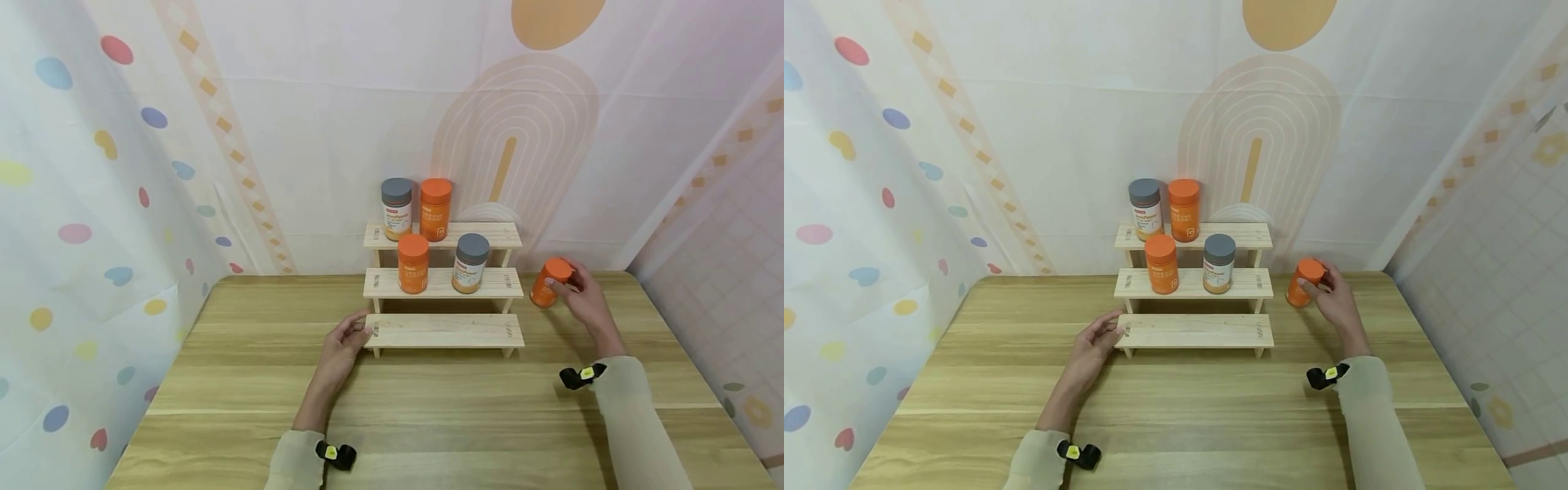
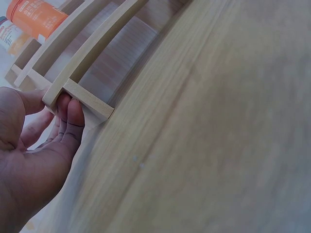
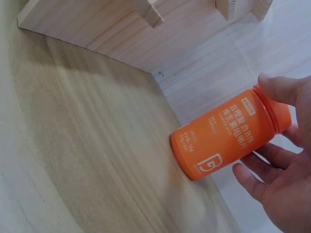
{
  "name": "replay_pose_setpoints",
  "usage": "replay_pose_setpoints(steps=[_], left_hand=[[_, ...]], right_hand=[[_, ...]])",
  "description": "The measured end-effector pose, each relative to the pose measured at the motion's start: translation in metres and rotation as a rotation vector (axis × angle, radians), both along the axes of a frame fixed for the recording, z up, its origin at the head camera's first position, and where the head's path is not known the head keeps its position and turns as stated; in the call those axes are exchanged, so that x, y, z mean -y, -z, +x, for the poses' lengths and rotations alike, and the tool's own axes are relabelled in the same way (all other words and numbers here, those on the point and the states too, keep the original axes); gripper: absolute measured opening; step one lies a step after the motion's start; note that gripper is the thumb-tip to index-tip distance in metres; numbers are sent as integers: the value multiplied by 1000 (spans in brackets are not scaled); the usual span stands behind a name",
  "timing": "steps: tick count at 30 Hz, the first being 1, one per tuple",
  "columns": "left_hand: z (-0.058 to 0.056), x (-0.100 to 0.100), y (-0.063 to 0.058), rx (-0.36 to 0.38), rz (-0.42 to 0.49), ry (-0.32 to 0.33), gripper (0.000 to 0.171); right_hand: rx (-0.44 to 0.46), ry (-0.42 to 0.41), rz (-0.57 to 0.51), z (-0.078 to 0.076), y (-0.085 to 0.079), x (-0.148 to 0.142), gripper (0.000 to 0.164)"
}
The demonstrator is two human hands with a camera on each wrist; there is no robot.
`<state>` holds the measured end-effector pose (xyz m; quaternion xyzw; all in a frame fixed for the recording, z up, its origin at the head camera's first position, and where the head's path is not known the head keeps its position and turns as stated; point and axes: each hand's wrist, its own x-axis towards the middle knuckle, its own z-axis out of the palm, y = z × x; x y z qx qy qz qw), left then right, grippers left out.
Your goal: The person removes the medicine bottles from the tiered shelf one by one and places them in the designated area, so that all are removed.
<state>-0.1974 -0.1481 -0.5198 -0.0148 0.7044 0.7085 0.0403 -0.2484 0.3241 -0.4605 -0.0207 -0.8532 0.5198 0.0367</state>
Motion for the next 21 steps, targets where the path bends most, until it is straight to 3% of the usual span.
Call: replay_pose_setpoints(steps=[21], left_hand=[[1,0,0,0,10,-6,41]], right_hand=[[-35,4,77,6,-34,13,87]])
